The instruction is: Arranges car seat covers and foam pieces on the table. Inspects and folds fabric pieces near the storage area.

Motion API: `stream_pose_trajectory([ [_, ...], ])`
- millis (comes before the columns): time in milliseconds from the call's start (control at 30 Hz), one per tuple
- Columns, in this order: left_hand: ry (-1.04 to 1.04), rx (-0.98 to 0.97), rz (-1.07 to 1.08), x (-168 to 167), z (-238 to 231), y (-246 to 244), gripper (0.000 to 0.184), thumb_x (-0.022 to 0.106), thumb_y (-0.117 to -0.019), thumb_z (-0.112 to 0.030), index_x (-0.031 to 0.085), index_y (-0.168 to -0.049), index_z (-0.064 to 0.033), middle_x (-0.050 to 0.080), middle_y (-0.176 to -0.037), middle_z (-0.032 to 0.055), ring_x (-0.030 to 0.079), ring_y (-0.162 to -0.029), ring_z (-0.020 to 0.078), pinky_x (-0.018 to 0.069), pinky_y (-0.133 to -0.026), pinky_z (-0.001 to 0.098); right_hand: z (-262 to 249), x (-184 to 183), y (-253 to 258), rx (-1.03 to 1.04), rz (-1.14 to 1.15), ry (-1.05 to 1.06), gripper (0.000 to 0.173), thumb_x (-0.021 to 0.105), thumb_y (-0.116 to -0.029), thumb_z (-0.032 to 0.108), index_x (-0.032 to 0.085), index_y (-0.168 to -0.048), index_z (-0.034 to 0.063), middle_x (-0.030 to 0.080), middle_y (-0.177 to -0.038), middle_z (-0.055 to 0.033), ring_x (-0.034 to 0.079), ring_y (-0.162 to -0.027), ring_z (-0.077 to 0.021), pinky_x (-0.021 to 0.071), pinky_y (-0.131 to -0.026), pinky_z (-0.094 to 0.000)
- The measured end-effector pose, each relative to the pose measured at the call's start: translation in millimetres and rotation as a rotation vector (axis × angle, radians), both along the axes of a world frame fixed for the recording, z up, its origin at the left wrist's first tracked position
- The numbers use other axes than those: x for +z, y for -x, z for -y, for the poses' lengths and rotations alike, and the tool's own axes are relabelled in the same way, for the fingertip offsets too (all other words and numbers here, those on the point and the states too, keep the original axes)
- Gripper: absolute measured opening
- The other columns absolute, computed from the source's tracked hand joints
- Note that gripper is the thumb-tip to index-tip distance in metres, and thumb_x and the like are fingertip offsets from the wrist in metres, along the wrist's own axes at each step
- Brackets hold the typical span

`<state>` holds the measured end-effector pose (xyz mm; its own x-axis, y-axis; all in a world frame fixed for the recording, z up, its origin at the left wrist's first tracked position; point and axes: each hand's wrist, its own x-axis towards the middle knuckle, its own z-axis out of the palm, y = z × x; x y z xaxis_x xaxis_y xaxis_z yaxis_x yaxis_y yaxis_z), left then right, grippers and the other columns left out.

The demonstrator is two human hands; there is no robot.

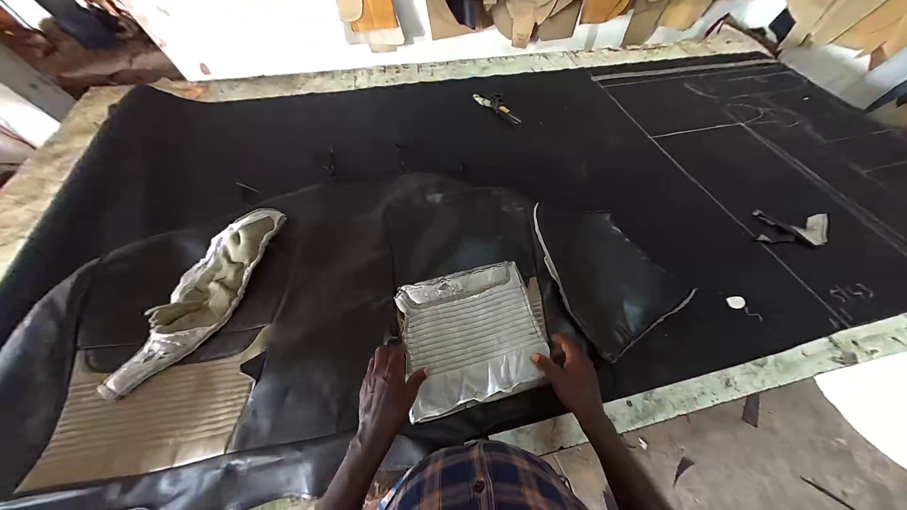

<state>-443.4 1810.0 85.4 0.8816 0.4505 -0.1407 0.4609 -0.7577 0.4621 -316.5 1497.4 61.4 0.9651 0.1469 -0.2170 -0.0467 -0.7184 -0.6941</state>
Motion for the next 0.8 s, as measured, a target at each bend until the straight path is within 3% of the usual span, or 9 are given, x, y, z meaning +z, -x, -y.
stream_pose_trajectory([
  [133,-0.086,-0.015,0.036,-35,-6,10,0.058,0.072,-0.0940,-0.042,0.059,-0.142,-0.0124,0.059,-0.134,0.0164,0.059,-0.121,0.0363,0.0496,-0.098,0.0577,-2,-11,3,0.043,-0.105,0.060,0.045,0.076,-0.0915,0.033,0.067,-0.126,0.0063,0.070,-0.090,-0.0099,0.067,-0.083,-0.0273,0.0556,-0.081,-0.0539],
  [267,-0.156,-0.035,0.121,-66,-12,21,0.055,0.055,-0.1001,-0.052,0.058,-0.144,-0.0172,0.060,-0.133,0.0122,0.058,-0.121,0.0332,0.0490,-0.099,0.0547,-3,-15,-1,0.075,-0.135,0.114,0.039,0.077,-0.0914,0.033,0.068,-0.120,0.0077,0.070,-0.089,-0.0091,0.068,-0.083,-0.0269,0.0553,-0.080,-0.0534],
  [467,-0.068,-0.042,0.267,-75,-20,27,0.052,0.061,-0.0979,-0.051,0.062,-0.141,-0.0219,0.062,-0.128,0.0053,0.059,-0.117,0.0235,0.0507,-0.100,0.0470,13,-22,-3,0.113,-0.176,0.005,0.041,0.077,-0.0900,0.030,0.067,-0.121,0.0053,0.070,-0.090,-0.0096,0.067,-0.082,-0.0259,0.0562,-0.079,-0.0531],
  [667,0.067,0.002,0.331,-72,-21,29,0.029,0.070,-0.0956,-0.035,0.074,-0.115,-0.0139,0.063,-0.125,0.0031,0.060,-0.116,0.0189,0.0524,-0.100,0.0419,18,-25,-4,0.091,-0.131,-0.151,0.028,0.066,-0.1003,0.033,0.072,-0.104,0.0057,0.069,-0.080,-0.0086,0.065,-0.068,-0.0220,0.0561,-0.067,-0.0476],
  [800,0.082,0.030,0.325,-68,-16,25,0.017,0.071,-0.0942,-0.026,0.076,-0.103,-0.0129,0.064,-0.118,0.0038,0.062,-0.111,0.0195,0.0538,-0.096,0.0426,20,-28,-8,0.107,-0.135,-0.140,0.025,0.068,-0.0978,0.031,0.072,-0.094,0.0067,0.066,-0.072,-0.0062,0.062,-0.062,-0.0201,0.0537,-0.062,-0.0448],
])
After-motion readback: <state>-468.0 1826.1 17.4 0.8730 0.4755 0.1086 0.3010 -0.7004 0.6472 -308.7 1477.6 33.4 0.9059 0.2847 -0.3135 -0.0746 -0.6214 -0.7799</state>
